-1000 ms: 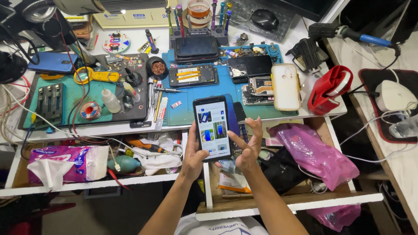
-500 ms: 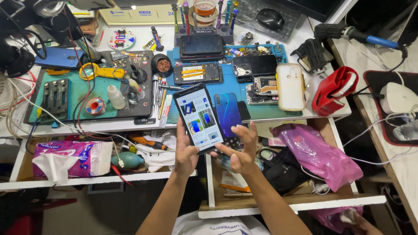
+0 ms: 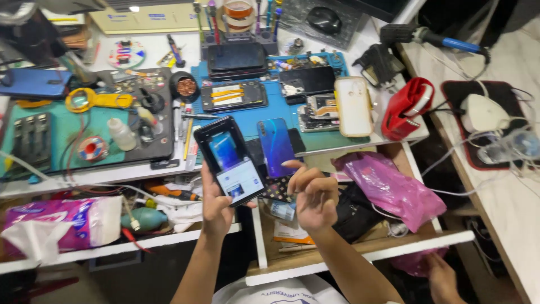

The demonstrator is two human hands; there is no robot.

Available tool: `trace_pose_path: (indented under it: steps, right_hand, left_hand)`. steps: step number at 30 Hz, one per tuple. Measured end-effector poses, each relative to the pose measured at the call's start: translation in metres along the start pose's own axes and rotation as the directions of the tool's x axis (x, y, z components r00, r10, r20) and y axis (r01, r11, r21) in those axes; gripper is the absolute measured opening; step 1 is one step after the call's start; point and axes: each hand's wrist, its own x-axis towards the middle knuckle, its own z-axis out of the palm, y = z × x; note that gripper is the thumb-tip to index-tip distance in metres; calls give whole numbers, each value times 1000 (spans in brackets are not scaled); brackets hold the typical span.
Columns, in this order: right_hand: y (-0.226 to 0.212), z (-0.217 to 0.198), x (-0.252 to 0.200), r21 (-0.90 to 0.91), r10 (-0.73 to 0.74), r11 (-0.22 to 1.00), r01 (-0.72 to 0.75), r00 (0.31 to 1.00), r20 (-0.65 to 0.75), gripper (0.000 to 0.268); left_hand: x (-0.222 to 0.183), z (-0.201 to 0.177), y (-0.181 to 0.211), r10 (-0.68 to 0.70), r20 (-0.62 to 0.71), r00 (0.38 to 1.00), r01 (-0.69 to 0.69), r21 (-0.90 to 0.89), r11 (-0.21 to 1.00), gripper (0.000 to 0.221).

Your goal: Testing the functionality of a smartphone by navigating through menus and checking settings at a repair bench

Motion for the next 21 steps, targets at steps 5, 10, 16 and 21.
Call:
trace_pose_path:
  steps: [5, 10, 16, 21]
  right_hand:
    - [-138, -359, -231, -739, 567, 648, -183, 763, 308, 36]
    - [-215, -548, -311, -964, 988, -152, 219, 67, -140, 25]
    - [-234, -466, -254, -794, 786, -401, -457, 273, -555, 11]
    - [-289, -366, -226, -844, 677, -162, -511, 565, -472, 55]
  left_hand:
    - [-9, 2, -6, -58, -33, 998, 57, -41, 998, 113]
    - [-7, 37, 5, -89, -38, 995, 93, 93, 991, 110]
    - [-13, 29, 0, -102, 5, 995, 100, 133, 986, 109]
    - [-12, 29, 0, -79, 104, 991, 74, 53, 996, 104]
